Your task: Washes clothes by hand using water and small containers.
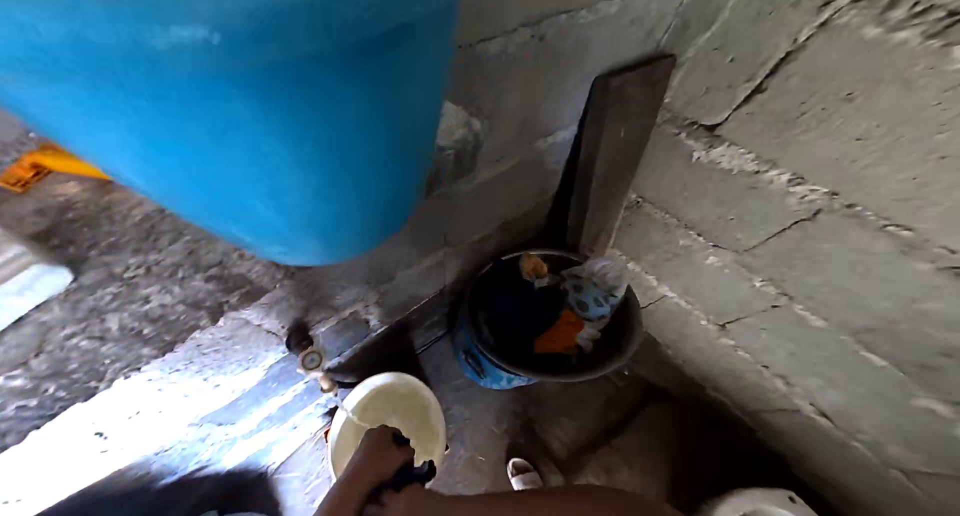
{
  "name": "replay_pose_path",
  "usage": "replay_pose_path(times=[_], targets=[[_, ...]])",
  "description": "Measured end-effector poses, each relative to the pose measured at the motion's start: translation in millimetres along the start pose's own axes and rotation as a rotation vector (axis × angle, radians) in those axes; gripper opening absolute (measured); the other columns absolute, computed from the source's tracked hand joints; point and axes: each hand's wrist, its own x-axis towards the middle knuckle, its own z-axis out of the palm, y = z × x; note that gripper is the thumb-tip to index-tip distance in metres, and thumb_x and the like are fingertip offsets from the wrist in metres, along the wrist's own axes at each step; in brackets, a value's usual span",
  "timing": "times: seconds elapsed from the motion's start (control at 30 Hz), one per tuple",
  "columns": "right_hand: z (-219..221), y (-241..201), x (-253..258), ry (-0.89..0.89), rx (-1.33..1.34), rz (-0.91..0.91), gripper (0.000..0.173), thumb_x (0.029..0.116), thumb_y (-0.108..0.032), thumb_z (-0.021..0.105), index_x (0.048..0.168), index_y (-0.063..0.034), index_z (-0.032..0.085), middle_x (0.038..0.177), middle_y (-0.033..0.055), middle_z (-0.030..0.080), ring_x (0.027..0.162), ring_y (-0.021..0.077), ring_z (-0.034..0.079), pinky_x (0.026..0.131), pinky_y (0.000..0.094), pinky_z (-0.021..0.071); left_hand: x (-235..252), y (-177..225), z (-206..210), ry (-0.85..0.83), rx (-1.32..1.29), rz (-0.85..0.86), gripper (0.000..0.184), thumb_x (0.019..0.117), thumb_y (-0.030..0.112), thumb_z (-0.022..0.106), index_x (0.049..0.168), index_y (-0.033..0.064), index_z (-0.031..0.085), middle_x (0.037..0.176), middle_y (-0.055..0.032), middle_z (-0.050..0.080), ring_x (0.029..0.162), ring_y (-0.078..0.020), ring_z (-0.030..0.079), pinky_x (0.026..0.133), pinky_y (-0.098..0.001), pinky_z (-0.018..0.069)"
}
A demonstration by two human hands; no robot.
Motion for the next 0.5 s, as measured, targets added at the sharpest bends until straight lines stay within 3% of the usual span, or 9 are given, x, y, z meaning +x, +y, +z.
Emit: replay_pose_path(times=[0.03, 0.1, 0.17, 0.23, 0.27, 0.3, 0.37, 0.47, 0.5], targets=[[-12.8, 8.4, -11.9, 0.062, 0.006, 0.023, 0.064, 0.0731, -0.027, 0.091, 0.132, -0.0199, 0.068, 0.134, 0.0243, 0.062, 0.116, 0.0453, 0.063, 0.084, 0.064, 0.056, 5.0, 4.9, -2.6, 0.053, -0.127, 0.009, 0.042, 0.0986, 0.037, 0.066, 0.117, -0.0003, 0.071, 0.115, -0.0232, 0.07, 0.112, -0.0364, 0.066, 0.1, -0.0564, 0.0502], [-69.6, 18.9, -41.3, 0.181, 0.165, 0.177, 0.06, 0.0685, -0.018, 0.093, 0.124, -0.0126, 0.071, 0.123, 0.0245, 0.067, 0.11, 0.0435, 0.066, 0.087, 0.0638, 0.0551, 8.4, 20.7, -9.2, 0.186, -0.518, 0.08, 0.036, 0.1013, 0.028, 0.066, 0.116, -0.0045, 0.069, 0.11, -0.0211, 0.07, 0.103, -0.0288, 0.067, 0.096, -0.0485, 0.0523], [-138.9, 31.6, -77.2, 0.348, 0.365, 0.39, 0.058, 0.0681, -0.01, 0.091, 0.121, -0.0026, 0.068, 0.115, 0.0228, 0.069, 0.108, 0.0377, 0.067, 0.094, 0.0576, 0.0533, 1.6, 48.7, -16.0, 0.223, -0.884, 0.183, 0.037, 0.1096, 0.028, 0.049, 0.123, -0.0029, 0.066, 0.111, -0.0165, 0.071, 0.102, -0.0215, 0.067, 0.096, -0.0427, 0.0539], [-199.9, 49.3, -117.8, 0.618, 0.46, 0.509, 0.054, 0.0756, -0.013, 0.087, 0.123, 0.0012, 0.066, 0.122, 0.0189, 0.067, 0.114, 0.0252, 0.063, 0.101, 0.0429, 0.0515, -3.4, 82.8, -15.4, 0.142, -1.252, 0.319, 0.046, 0.1129, 0.036, 0.031, 0.125, 0.0039, 0.062, 0.101, -0.0088, 0.073, 0.091, -0.0148, 0.071, 0.082, -0.0365, 0.06], [-227.4, 59.4, -137.6, 0.728, 0.46, 0.547, 0.046, 0.0845, -0.017, 0.08, 0.124, 0.0014, 0.065, 0.124, 0.0158, 0.066, 0.114, 0.0186, 0.063, 0.101, 0.0367, 0.0519, 1.8, 98.9, -13.0, 0.08, -1.409, 0.401, 0.049, 0.1126, 0.038, 0.027, 0.124, 0.0058, 0.061, 0.097, -0.0077, 0.075, 0.086, -0.0147, 0.073, 0.076, -0.0358, 0.0622], [-252.3, 68.2, -155.8, 0.809, 0.43, 0.585, 0.035, 0.0932, -0.018, 0.072, 0.123, 0.0009, 0.067, 0.122, 0.0125, 0.067, 0.11, 0.0129, 0.064, 0.098, 0.0316, 0.0527, 10.4, 114.5, -10.7, 0.03, -1.52, 0.479, 0.047, 0.1126, 0.037, 0.026, 0.127, 0.0055, 0.058, 0.098, -0.0083, 0.074, 0.088, -0.0162, 0.073, 0.077, -0.037, 0.0625], [-289.7, 81.4, -185.3, 0.904, 0.251, 0.607, 0.023, 0.0983, -0.017, 0.065, 0.112, -0.0011, 0.073, 0.113, 0.0095, 0.071, 0.103, 0.0085, 0.066, 0.093, 0.0275, 0.0534, 28.5, 149.0, -9.6, 0.014, -1.558, 0.576, 0.038, 0.1128, 0.027, 0.028, 0.137, 0.005, 0.048, 0.108, -0.0076, 0.07, 0.095, -0.0165, 0.07, 0.084, -0.0381, 0.0604], [-316.2, 81.5, -198.3, 0.835, 0.006, 0.62, 0.021, 0.0972, -0.019, 0.066, 0.105, -0.0028, 0.077, 0.108, 0.0141, 0.074, 0.104, 0.021, 0.069, 0.097, 0.0409, 0.053, 49.4, 192.0, -9.3, 0.142, -1.292, 0.569, 0.037, 0.1068, 0.01, 0.045, 0.142, 0.0017, 0.049, 0.125, -0.0147, 0.062, 0.104, -0.0231, 0.064, 0.087, -0.0447, 0.0566], [-320.9, 81.2, -197.8, 0.782, -0.028, 0.629, 0.021, 0.0976, -0.019, 0.066, 0.106, -0.0032, 0.076, 0.108, 0.0149, 0.074, 0.106, 0.025, 0.069, 0.098, 0.0455, 0.0526, 53.1, 207.6, -9.4, 0.204, -1.136, 0.605, 0.043, 0.101, 0.005, 0.055, 0.143, -0.0005, 0.049, 0.13, -0.0171, 0.06, 0.107, -0.0226, 0.063, 0.089, -0.0422, 0.0554]])
